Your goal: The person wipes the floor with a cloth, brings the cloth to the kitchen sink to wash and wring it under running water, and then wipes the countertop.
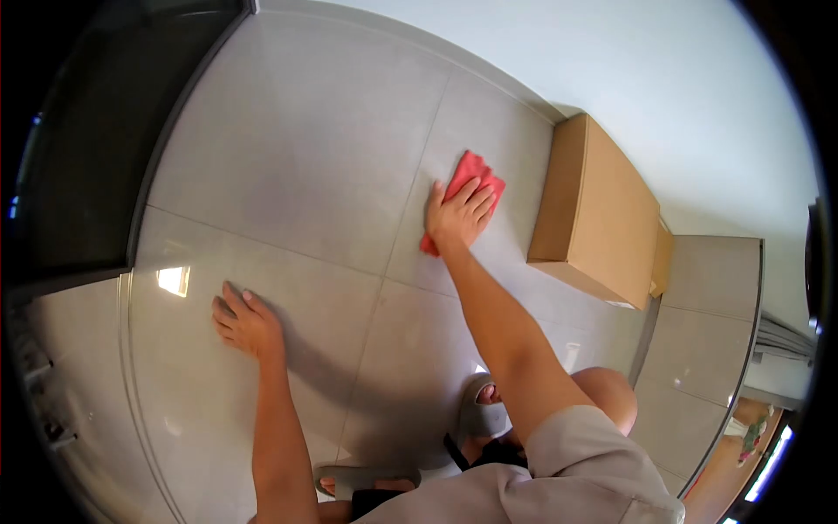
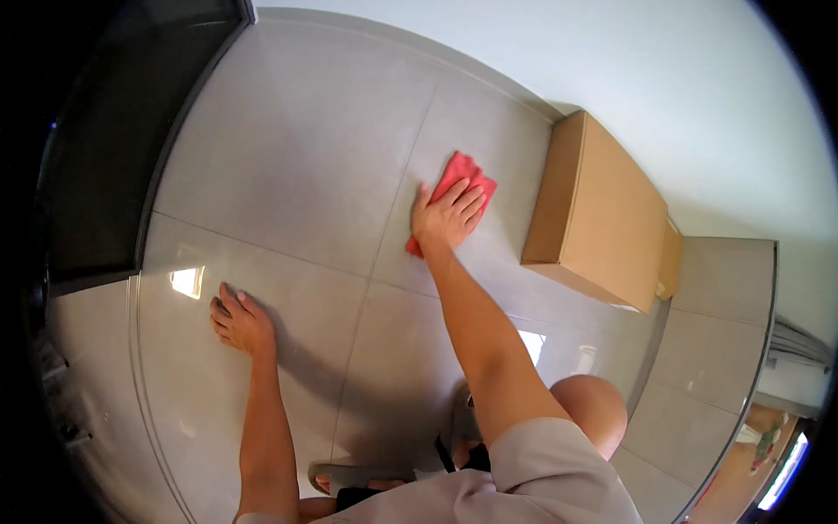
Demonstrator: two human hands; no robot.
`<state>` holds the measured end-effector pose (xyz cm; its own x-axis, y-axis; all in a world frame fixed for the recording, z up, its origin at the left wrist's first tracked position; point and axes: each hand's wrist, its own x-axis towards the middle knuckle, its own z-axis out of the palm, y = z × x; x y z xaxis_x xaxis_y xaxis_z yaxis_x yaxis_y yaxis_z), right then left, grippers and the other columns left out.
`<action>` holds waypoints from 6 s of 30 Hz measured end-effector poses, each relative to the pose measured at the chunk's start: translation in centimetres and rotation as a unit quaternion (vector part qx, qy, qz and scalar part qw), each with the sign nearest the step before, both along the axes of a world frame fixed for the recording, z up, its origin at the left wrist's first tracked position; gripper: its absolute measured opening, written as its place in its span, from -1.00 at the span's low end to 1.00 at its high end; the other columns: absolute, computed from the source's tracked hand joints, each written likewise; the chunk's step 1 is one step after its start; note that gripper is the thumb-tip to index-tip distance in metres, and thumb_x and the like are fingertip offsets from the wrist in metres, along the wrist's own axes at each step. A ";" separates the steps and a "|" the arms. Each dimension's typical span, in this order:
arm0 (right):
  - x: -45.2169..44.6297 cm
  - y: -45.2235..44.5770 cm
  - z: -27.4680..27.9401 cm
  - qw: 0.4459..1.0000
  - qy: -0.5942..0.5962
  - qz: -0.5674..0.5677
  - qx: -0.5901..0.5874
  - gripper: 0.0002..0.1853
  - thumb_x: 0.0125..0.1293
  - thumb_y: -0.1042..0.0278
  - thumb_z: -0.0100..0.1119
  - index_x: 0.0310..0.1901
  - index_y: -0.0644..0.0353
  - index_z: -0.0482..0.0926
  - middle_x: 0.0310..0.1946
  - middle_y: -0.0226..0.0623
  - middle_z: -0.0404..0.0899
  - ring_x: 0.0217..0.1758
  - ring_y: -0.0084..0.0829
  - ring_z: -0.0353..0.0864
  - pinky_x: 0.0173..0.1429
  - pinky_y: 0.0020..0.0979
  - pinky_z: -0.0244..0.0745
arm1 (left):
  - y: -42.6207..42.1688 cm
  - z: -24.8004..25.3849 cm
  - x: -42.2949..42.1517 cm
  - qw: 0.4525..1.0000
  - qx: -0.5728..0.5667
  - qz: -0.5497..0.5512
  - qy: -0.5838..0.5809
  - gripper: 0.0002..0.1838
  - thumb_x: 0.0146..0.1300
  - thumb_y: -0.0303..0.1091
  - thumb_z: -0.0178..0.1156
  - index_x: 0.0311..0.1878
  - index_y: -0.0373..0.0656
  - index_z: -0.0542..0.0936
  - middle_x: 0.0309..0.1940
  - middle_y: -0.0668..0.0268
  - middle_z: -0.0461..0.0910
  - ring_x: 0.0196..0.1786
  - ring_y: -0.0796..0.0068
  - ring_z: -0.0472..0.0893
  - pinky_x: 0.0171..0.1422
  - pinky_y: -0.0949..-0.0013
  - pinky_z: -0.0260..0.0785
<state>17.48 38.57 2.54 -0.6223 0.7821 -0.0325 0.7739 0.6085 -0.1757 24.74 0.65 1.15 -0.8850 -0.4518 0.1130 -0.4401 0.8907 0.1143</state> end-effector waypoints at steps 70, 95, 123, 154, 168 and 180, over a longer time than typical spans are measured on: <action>-5.6 0.7 -1.3 0.942 0.189 0.265 0.081 -0.68 0.54 0.16 0.19 0.22 -0.07 0.73 0.24 -0.20 0.62 0.25 -0.01 0.53 0.33 0.01 0.44 | -0.4 -0.5 0.4 0.999 0.030 -0.007 0.035 -0.44 0.69 0.13 -0.19 0.53 0.10 0.48 0.57 0.13 0.32 0.60 -0.03 0.24 0.64 -0.15 0.02; 28.8 -4.3 0.5 0.972 0.150 0.181 0.024 -0.61 0.54 0.51 0.09 0.34 0.32 0.59 0.46 0.01 0.51 0.49 0.07 0.45 0.53 0.01 0.36 | -1.1 -2.5 0.1 1.000 0.005 -0.003 0.012 -0.46 0.59 0.15 0.02 0.54 0.29 0.41 0.56 0.18 0.24 0.58 -0.08 0.18 0.54 -0.23 0.07; 4.8 -25.0 -3.3 0.919 0.185 0.339 0.082 -0.46 0.47 0.38 0.12 0.42 0.45 0.47 0.50 0.20 0.40 0.54 0.23 0.36 0.60 0.05 0.27 | -23.4 0.7 12.2 0.983 0.016 -0.144 0.115 -0.53 0.54 -0.20 0.16 0.44 -0.07 0.56 0.40 0.04 0.49 0.50 -0.12 0.40 0.52 -0.17 0.25; 2.4 -43.8 -1.6 0.722 0.174 0.668 -0.043 -0.45 0.40 0.38 0.12 0.41 0.31 0.52 0.47 0.11 0.47 0.60 0.06 0.37 0.64 -0.01 0.26 | -23.8 1.0 12.1 0.986 0.041 -0.128 0.103 -0.55 0.49 -0.30 0.17 0.40 -0.07 0.59 0.39 0.07 0.52 0.52 -0.11 0.40 0.52 -0.14 0.25; -4.9 -35.9 -1.0 0.763 0.181 0.619 0.021 -0.52 0.40 0.49 0.22 0.35 0.15 0.58 0.44 -0.25 0.51 0.47 -0.02 0.41 0.44 0.00 0.41 | -23.7 1.5 12.3 0.983 0.072 -0.121 0.119 -0.57 0.48 -0.29 0.19 0.37 -0.10 0.60 0.38 0.06 0.53 0.50 -0.10 0.42 0.51 -0.14 0.25; -3.2 -30.5 -0.2 0.770 0.147 0.618 0.062 -0.51 0.35 0.47 0.22 0.32 0.10 0.60 0.38 -0.36 0.54 0.26 -0.09 0.52 0.29 -0.11 0.51 | -23.9 1.7 9.6 0.984 0.113 -0.061 0.124 -0.57 0.48 -0.26 0.21 0.37 -0.07 0.60 0.27 0.08 0.55 0.34 -0.04 0.47 0.43 -0.10 0.27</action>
<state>14.33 8.04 2.29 -0.8600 -0.4275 0.2787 -0.4714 0.8746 -0.1131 34.30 -23.28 2.82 -0.8916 -0.3828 0.2419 -0.2653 0.8744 0.4062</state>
